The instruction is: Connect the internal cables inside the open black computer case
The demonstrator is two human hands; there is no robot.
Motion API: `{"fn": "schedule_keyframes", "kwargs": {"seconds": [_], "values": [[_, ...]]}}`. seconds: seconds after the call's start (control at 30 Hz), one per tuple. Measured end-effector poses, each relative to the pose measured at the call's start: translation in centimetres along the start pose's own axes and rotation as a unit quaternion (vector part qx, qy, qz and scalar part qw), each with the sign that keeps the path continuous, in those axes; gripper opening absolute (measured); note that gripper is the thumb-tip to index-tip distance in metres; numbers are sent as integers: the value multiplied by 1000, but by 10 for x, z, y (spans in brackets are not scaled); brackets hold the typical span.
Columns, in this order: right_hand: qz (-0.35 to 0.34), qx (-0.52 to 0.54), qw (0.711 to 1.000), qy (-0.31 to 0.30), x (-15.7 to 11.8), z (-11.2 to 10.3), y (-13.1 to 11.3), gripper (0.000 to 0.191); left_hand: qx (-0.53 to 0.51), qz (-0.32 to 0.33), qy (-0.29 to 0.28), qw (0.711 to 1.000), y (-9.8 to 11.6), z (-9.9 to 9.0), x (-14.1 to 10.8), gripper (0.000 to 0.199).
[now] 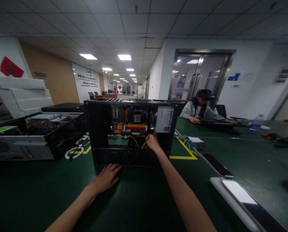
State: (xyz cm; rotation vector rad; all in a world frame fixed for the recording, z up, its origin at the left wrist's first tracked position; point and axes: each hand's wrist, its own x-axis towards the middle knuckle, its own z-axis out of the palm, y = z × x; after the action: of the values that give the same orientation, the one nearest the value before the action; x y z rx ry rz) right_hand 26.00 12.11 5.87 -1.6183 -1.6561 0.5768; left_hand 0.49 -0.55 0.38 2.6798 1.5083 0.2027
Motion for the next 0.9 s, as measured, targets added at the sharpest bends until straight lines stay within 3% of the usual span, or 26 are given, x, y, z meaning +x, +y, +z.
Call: {"fn": "schedule_keyframes", "kwargs": {"seconds": [0.1, 0.2, 0.43, 0.6, 0.9], "values": [[-56, -86, 994, 33, -10, -10, 3, 9, 4, 3, 3, 1000, 1, 0, 0, 50], [-77, -143, 986, 25, -23, -13, 3, 10, 6, 2, 5, 1000, 0, 1, 0, 50], [-85, -224, 969, 62, -54, -4, 1, 15, -1, 0, 4, 1000, -1, 2, 0, 50], [-103, -263, 954, 102, -62, 3, 5, 17, -4, 2, 7, 1000, 1, 0, -1, 51], [-83, -209, 974, 1, -49, -9, -8, 13, 0, 0, 0, 1000, 3, -3, -1, 49]]}}
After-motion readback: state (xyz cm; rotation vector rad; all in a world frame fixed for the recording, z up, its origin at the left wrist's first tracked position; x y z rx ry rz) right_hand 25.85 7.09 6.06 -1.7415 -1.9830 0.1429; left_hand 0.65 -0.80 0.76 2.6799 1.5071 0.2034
